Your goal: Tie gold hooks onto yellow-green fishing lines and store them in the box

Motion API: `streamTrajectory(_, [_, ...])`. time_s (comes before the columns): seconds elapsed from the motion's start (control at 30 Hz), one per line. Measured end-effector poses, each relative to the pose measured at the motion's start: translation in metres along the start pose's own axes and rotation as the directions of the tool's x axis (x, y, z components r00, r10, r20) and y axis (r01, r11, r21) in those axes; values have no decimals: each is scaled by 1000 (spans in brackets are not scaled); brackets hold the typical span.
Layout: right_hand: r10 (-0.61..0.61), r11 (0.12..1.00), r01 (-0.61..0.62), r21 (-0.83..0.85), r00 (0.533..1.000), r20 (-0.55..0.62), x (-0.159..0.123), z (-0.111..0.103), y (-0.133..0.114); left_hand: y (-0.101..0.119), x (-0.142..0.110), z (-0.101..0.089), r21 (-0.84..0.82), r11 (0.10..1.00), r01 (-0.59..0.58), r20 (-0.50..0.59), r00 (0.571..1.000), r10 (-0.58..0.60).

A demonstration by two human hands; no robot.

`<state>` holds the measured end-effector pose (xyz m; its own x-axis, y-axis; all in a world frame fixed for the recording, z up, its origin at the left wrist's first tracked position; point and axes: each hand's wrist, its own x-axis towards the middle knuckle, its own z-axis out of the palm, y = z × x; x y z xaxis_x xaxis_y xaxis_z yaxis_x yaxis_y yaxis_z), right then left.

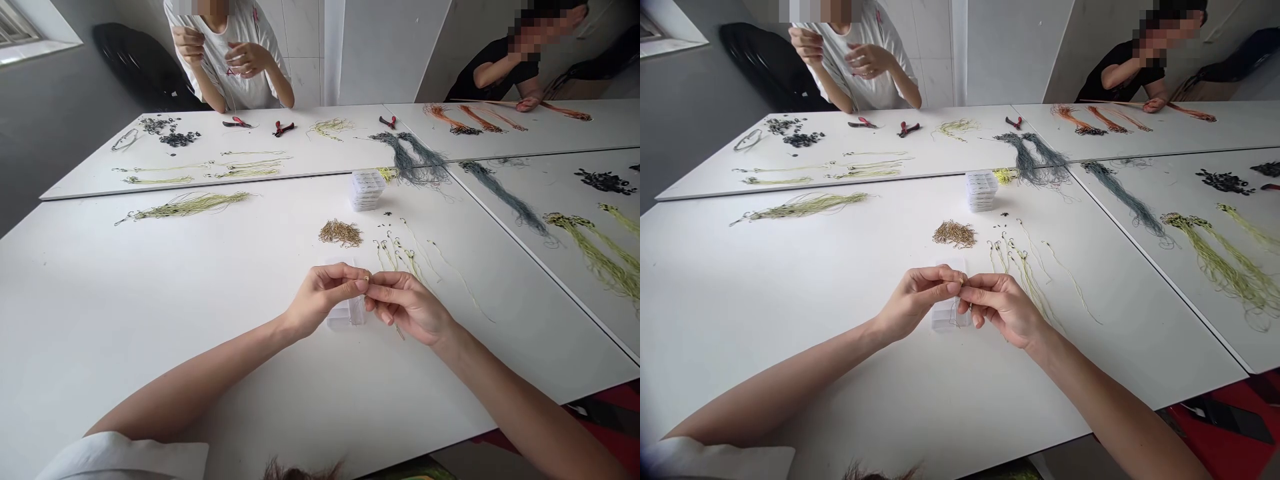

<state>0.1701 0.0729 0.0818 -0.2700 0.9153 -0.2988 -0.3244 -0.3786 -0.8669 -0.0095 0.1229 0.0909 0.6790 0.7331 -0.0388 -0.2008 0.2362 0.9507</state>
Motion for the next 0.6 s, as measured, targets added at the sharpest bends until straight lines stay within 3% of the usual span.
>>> streamTrajectory(0.27, [-73, 996, 68, -52, 993, -98, -3, 0, -4, -3, 1, -6, 113, 991, 71, -136, 989, -55])
streamTrajectory(0.4, [-136, 985, 119, -122, 980, -142, -4, 2, -5, 3, -1, -4, 345, 938, -32, -187, 977, 102])
streamTrajectory(0.5, [-185, 970, 160, -184, 974, -129, -4, 4, -5, 8, -2, -2, 510, 851, -125, -148, 962, 230])
streamTrajectory(0.6, [-195, 965, 172, -200, 976, -102, -4, 6, -5, 10, -3, 0, 565, 809, -163, -100, 960, 263])
